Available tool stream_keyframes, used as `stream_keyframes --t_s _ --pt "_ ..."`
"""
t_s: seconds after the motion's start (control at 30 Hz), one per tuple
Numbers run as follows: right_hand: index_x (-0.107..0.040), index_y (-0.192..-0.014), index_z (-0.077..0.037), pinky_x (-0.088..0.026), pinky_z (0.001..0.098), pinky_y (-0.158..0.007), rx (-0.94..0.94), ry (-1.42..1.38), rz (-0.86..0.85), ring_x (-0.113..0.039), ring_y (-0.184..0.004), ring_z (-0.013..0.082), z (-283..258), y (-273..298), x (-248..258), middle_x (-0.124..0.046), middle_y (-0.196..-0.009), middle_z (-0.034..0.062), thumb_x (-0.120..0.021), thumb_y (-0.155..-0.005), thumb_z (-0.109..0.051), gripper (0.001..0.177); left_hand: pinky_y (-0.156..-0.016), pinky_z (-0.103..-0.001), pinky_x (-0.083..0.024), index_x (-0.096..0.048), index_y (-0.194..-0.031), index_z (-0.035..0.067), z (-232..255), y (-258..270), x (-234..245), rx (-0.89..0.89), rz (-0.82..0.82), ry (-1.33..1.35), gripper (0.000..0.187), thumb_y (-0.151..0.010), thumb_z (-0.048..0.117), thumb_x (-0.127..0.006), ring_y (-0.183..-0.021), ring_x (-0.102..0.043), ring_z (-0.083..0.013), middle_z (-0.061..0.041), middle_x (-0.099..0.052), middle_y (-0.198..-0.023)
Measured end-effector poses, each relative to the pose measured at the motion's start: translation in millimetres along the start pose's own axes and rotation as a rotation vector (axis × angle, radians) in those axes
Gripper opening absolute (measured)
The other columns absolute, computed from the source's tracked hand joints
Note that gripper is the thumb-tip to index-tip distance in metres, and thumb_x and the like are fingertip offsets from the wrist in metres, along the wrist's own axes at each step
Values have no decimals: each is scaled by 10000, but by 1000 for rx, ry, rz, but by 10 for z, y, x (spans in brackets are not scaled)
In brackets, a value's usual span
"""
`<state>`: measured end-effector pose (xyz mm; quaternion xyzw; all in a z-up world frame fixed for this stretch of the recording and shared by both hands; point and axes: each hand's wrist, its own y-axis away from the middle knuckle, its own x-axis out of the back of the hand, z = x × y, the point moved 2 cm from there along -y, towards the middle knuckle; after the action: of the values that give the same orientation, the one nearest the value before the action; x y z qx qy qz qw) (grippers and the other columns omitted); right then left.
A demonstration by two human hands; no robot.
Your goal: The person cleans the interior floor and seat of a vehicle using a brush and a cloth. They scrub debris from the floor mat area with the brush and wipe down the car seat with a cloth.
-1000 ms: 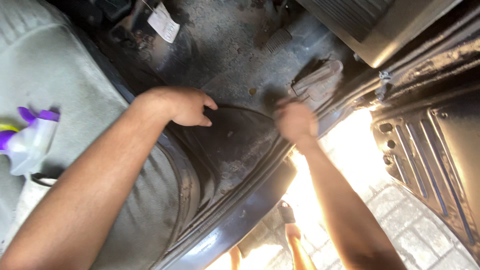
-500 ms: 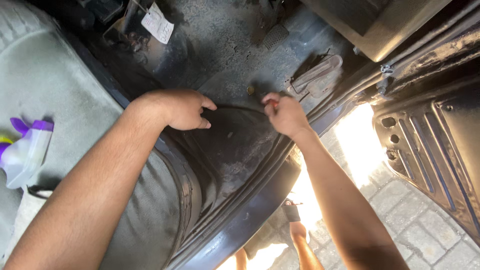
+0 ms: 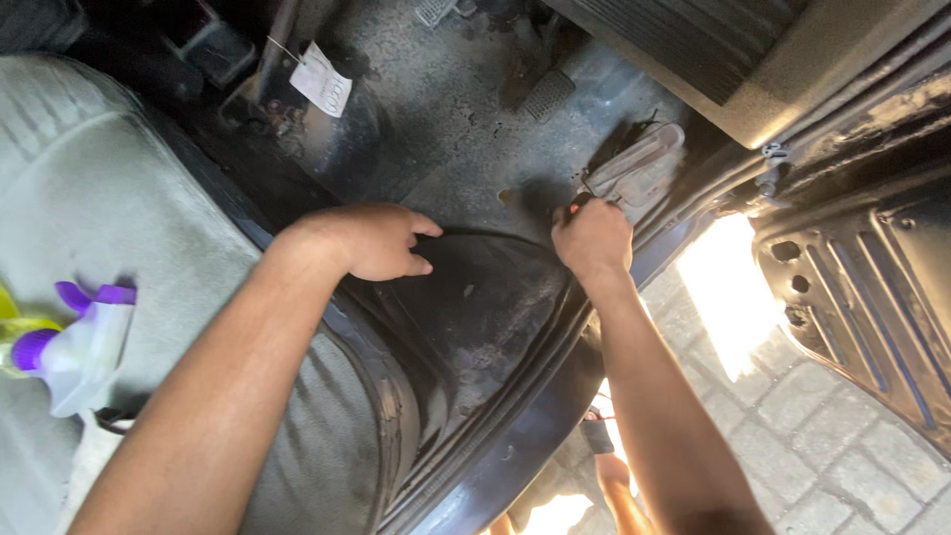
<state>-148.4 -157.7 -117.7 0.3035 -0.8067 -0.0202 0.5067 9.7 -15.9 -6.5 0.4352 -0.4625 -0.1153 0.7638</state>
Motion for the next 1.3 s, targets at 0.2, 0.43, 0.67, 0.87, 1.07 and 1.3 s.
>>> stream_keyframes --t_s 0.2,0.43,0.67,0.87,1.07,1.3 --pt "-632 -884 30 -478 437 -784 109 31 -106 -581 -882 392 -412 -274 -434 -598 -941 266 -512 -859 -325 375 -937 -316 -416 -459 -1267 171 -18 -43 -20 -17 -1 17 549 -758 295 -621 -1097 -549 -235 -98 -557 -1197" --pt "-597 -923 18 -549 296 -724 -76 -676 -304 -664 -808 244 -89 -460 -1 -642 -912 179 -469 -890 -174 232 -951 -333 -391 -432 -1287 195 -42 -27 25 31 -24 33 545 -777 300 -595 -1136 -509 -226 -72 -528 -1234" --pt "-613 -951 -20 -526 241 -676 281 -928 -480 -595 -722 138 45 -557 -701 -635 -909 94 -502 -858 -50 148 -945 -311 -416 -440 -1285 161 -47 -86 25 -40 -15 31 562 -767 299 -611 -1122 -538 -232 -100 -547 -1222" --pt "-651 -896 -66 -510 257 -618 457 -812 -152 -623 -647 116 -9 -578 -768 -651 -722 40 -454 -840 -68 205 -946 -315 -406 -422 -1290 157 -62 -146 64 -5 -7 54 570 -772 301 -611 -1128 -526 -234 -100 -531 -1235" --pt "-665 -842 -61 -499 305 -633 147 -525 164 -635 -653 169 -123 -722 -605 -659 -714 96 -580 -828 -140 117 -953 -319 -395 -429 -1287 176 -61 -89 70 19 -18 33 564 -769 298 -615 -1134 -510 -232 -89 -533 -1228" --pt "-682 -876 -94 -502 329 -702 312 -511 -33 -653 -752 229 -385 -708 -893 -678 -817 130 -578 -792 -172 155 -957 -318 -403 -435 -1287 172 -62 -60 114 26 -24 56 562 -768 286 -619 -1130 -523 -223 -86 -535 -1231"
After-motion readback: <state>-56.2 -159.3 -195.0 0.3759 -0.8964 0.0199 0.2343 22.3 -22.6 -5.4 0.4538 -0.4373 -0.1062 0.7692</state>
